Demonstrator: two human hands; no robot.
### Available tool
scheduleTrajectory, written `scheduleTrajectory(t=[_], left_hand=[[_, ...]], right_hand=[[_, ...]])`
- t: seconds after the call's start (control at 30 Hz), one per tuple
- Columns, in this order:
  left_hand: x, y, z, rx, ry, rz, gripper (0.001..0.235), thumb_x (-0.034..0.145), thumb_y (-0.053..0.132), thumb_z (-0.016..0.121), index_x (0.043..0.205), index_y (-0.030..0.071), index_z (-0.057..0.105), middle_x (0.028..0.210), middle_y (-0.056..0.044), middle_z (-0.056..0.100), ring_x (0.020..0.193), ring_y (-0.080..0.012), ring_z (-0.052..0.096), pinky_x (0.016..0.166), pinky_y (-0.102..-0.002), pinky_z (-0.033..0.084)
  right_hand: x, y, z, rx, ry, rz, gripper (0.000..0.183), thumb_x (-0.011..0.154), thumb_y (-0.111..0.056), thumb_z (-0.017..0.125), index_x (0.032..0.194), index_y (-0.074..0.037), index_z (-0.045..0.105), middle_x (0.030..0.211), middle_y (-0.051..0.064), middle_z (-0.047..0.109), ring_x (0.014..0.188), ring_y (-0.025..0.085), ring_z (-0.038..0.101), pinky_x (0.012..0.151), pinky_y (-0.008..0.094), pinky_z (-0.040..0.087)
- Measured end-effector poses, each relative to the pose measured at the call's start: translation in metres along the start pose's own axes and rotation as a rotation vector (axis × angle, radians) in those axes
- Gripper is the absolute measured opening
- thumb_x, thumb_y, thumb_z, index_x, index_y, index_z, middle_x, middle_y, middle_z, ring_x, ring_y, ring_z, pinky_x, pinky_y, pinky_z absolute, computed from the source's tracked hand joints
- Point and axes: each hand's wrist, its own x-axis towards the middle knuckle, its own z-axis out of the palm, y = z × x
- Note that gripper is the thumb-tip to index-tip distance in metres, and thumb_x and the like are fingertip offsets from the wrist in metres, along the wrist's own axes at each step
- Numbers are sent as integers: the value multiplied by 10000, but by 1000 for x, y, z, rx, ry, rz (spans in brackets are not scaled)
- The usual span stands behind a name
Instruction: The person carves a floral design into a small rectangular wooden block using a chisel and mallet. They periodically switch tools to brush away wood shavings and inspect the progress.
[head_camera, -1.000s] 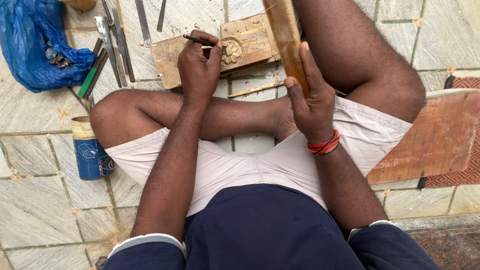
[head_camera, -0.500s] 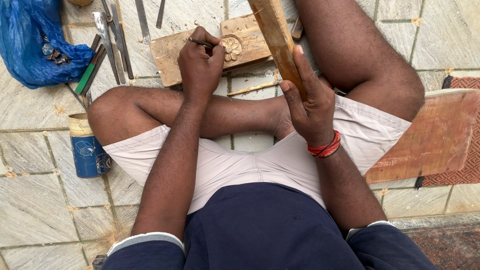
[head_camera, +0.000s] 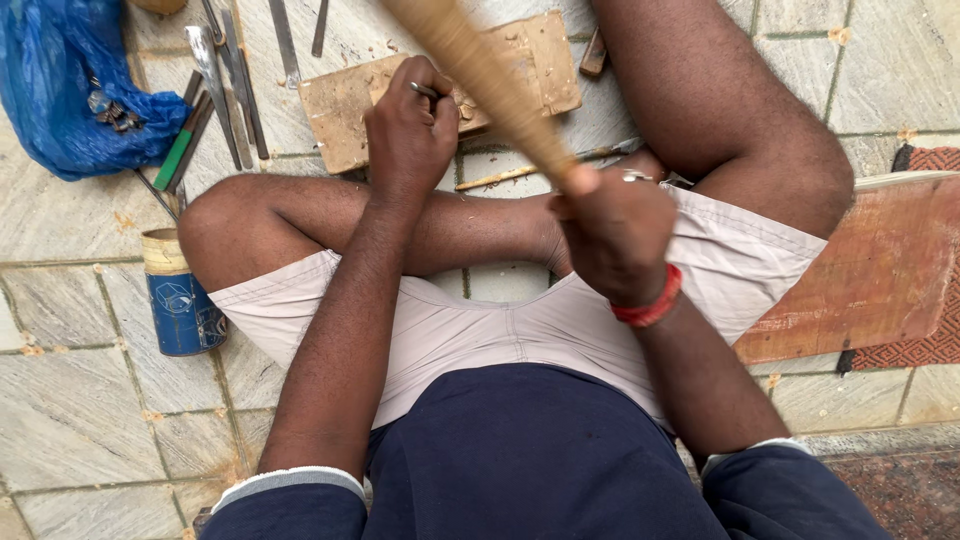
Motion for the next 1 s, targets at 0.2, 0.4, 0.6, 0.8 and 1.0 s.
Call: scheduleTrajectory(t=[0.2, 0.4, 0.6, 0.8, 1.0], left_hand=[[-1, 5, -4, 145, -41, 21, 174, 949, 48, 700, 1078, -46, 631, 972, -191, 696, 765, -282, 755, 682, -382, 641], [0, 9, 3, 254, -181, 50, 324, 1011, 37, 636, 1295, -60, 516, 998, -183, 670, 783, -243, 720, 658, -340, 635], [9, 7, -5, 62, -198, -106, 58, 1075, 31, 571, 1132, 42, 570, 1028, -133, 687, 857, -193, 743, 684, -272, 667], [11, 2, -14, -11, -96, -38, 101, 1042, 73, 660, 1104, 52, 584, 992, -93, 724, 922, -160, 777, 751, -277, 669], [13, 1, -9, 111, -171, 54, 133, 1045, 85, 681, 1147, 59, 600, 1009, -97, 737, 876, -163, 776, 725, -280, 680]], right_hand=[[9, -7, -2, -218, -357, 91, 617, 1081, -188, 750, 1610, -223, 434, 687, -24, 493, 531, 100, 434, 473, 350, 374], [7, -8, -1, -312, -411, 82, 617, 1077, -159, 731, 1621, -215, 447, 698, -39, 495, 543, 74, 450, 471, 320, 381], [3, -2, -2, 134, -86, 229, 575, 1182, -146, 682, 1639, -227, 343, 1063, 113, 725, 907, 166, 753, 741, 273, 619], [-7, 3, -4, 189, -154, 329, 576, 1126, -112, 711, 1602, -148, 389, 1055, 140, 752, 892, 196, 771, 747, 307, 610], [-7, -4, -7, 79, -81, 159, 598, 1134, -101, 720, 1633, -129, 390, 955, 104, 678, 751, 197, 665, 645, 346, 535]])
